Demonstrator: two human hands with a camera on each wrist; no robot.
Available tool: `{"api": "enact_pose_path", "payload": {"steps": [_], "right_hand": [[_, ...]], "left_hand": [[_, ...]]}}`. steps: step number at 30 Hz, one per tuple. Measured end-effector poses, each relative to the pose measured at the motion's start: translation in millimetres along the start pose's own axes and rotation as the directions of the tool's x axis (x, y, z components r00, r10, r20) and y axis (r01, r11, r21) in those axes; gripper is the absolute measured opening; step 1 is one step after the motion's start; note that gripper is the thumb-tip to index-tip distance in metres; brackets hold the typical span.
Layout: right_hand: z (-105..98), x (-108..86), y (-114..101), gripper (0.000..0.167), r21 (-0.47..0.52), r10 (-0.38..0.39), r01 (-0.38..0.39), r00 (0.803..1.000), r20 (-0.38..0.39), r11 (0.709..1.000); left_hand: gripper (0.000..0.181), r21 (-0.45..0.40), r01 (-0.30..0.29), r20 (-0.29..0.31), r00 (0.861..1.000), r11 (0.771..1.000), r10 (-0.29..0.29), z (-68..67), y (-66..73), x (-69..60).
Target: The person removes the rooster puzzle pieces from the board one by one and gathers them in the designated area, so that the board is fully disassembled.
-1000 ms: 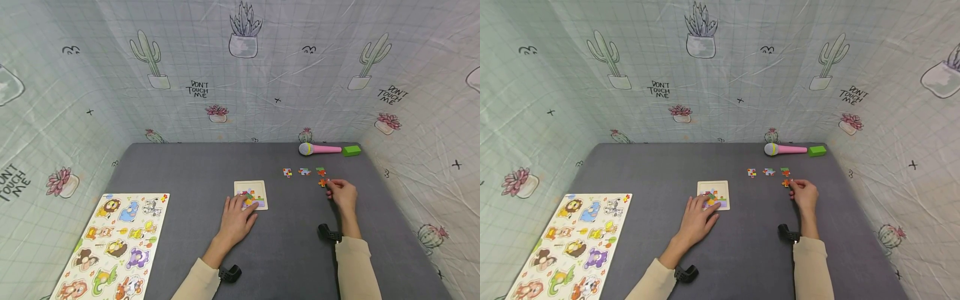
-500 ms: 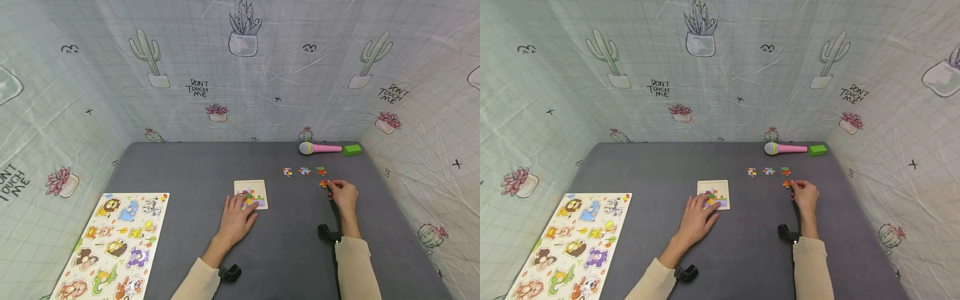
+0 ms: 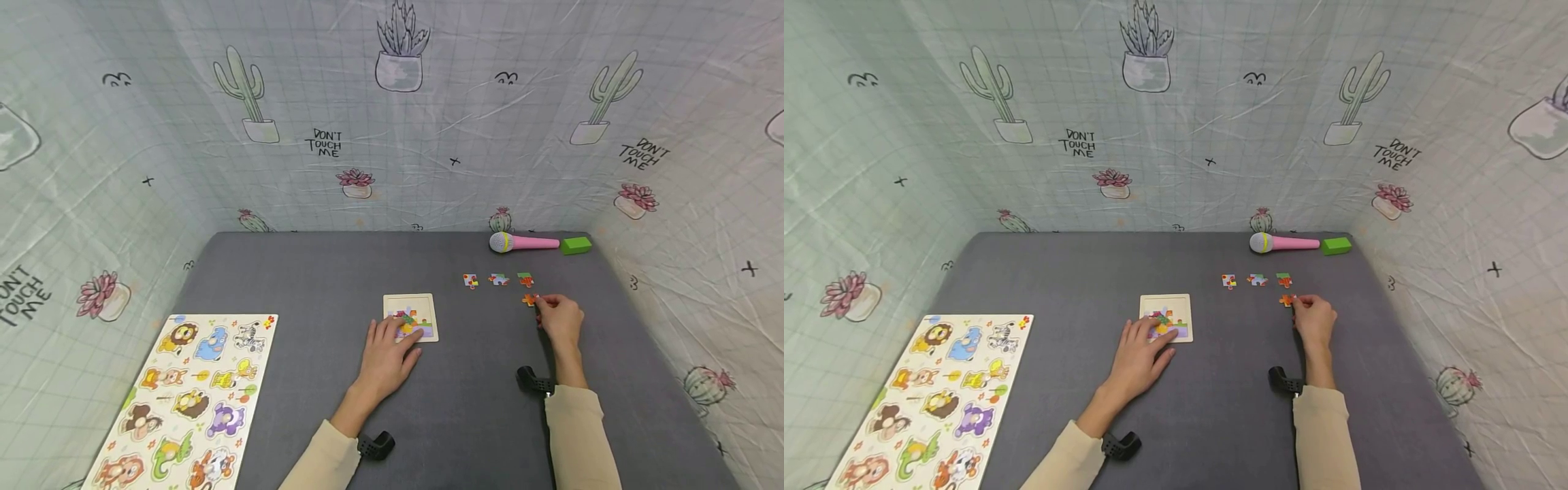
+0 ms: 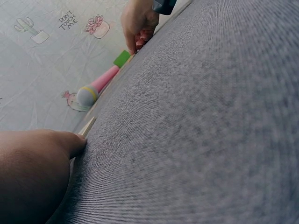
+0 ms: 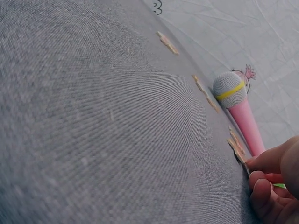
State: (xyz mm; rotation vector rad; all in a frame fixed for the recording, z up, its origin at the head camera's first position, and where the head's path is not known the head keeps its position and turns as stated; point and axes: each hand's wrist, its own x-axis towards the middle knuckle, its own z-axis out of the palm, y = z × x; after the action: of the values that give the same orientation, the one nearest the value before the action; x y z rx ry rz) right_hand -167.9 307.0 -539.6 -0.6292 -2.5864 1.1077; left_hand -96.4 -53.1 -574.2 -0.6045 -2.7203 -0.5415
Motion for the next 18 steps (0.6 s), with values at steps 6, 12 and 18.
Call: {"api": "enact_pose_path", "payload": {"steps": [6, 12, 18], "right_hand": [[1.4, 0.4, 1.5, 0.028, -0.007, -0.005, 0.005, 1.0, -0.003, 1.0], [2.0, -0.6, 1.4, 0.026, -0.005, -0.019, 0.019, 1.0, -0.013, 1.0], [1.2, -2.5, 0.8, 0.03, 0.002, 0.007, -0.007, 1.0, -0.021, 1.0]], "left_hand": [[0.034, -0.003, 0.001, 0.001, 1.0, 1.0, -0.001, -0.3, -0.2, -0.1], [0.034, 0.005, -0.004, -0.009, 1.0, 1.0, 0.004, -0.6, 0.2, -0.4], [0.034, -0.004, -0.008, -0.015, 1.0, 1.0, 0.008, 0.1, -0.7, -0.7]]}}
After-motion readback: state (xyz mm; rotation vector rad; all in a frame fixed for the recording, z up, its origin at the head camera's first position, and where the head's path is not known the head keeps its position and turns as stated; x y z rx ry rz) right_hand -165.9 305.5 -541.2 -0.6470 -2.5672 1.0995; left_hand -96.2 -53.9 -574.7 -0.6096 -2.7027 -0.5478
